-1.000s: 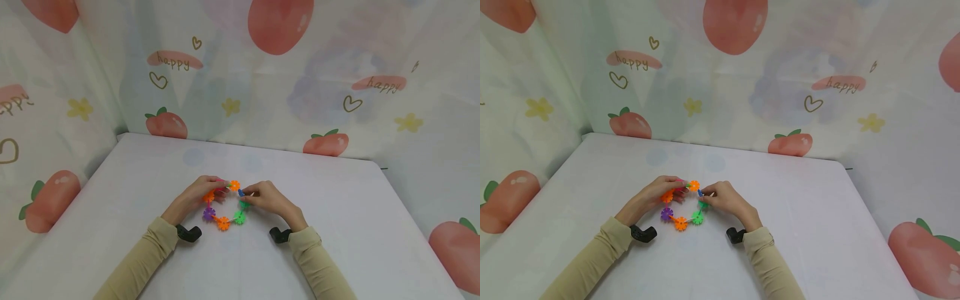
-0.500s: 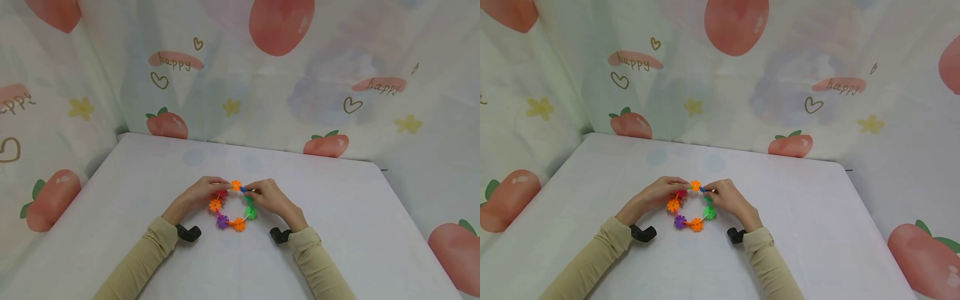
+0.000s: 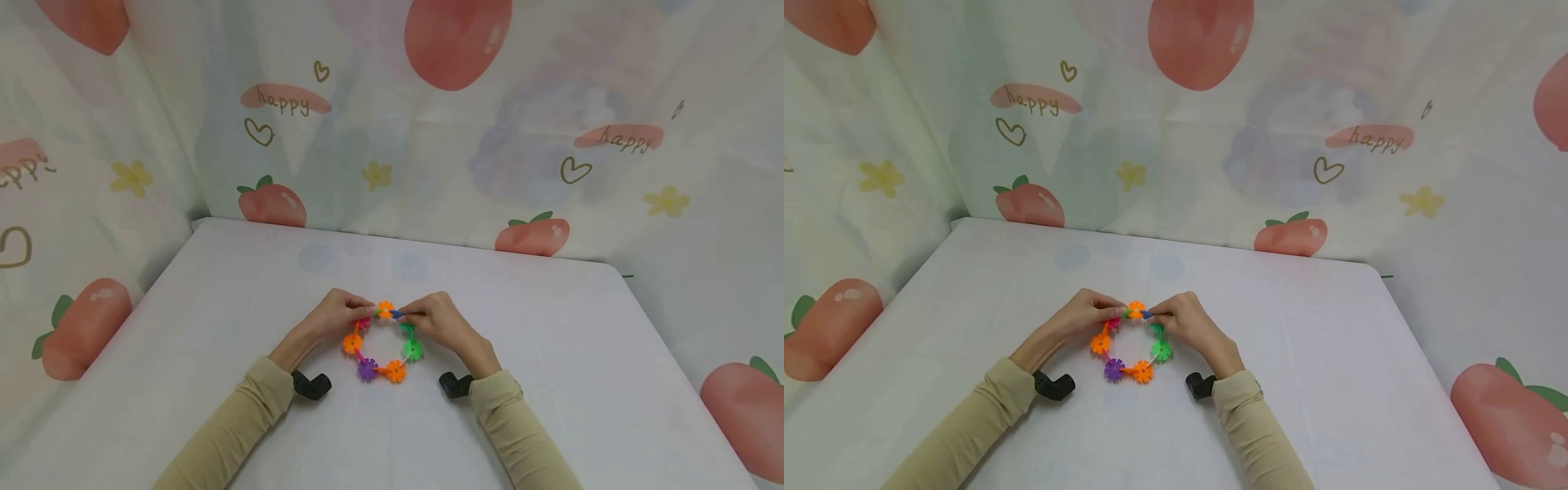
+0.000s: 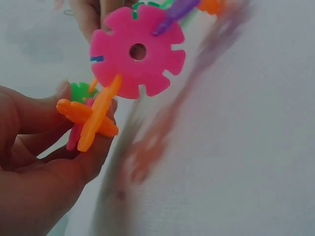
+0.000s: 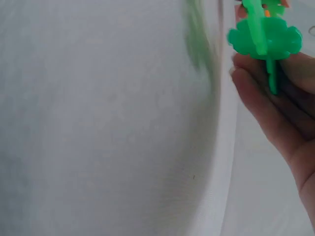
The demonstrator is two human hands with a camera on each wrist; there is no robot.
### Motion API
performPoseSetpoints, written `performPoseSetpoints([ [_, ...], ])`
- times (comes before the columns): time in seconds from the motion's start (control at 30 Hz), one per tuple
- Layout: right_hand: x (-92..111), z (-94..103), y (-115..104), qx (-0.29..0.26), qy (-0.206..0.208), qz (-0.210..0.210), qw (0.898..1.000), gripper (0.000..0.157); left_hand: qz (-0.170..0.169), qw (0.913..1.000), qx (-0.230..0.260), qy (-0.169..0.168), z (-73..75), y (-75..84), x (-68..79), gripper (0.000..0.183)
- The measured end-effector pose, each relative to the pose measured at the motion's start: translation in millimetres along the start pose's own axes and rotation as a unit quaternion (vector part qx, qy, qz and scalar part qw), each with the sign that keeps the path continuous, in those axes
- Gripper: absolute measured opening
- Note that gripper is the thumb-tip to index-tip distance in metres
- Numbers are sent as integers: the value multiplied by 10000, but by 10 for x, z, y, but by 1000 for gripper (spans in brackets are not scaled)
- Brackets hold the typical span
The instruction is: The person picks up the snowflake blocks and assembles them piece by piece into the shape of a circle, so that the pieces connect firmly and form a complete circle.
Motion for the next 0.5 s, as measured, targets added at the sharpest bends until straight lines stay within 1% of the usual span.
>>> performPoseSetpoints([
  [0.1, 11, 5, 39, -141, -29, -252, 9996, 15, -53, 9999, -124, 51, -16, -4, -31, 31],
  [0.17, 24, 14, 69, -264, -28, -512, 9983, 15, -56, 9997, -208, 121, -16, 12, -47, 30],
  [0.23, 36, 31, 105, -387, -4, -789, 9961, 15, -9, 9997, -232, 88, -21, 38, -87, 30],
  [0.33, 33, 73, 180, -450, 63, -1105, 9928, 16, 125, 9992, -379, 36, -11, 132, -184, 29],
  [0.43, -21, 129, 265, -362, 36, -1235, 9917, 18, 287, 9980, -570, 12, 27, 207, -334, 29],
  [0.5, -87, 159, 328, -309, -38, -1281, 9913, 19, 434, 9968, -673, 77, 64, 232, -428, 29],
])
Point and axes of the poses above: each hand's wrist, its own x-axis away from the middle knuckle, its own z-axis out of the back of the hand, y = z × x, the point moved 6 cm from there along -x, towards the middle knuckle, and after that the axes turned 13 degrees about -y, right-handed, at the moved point
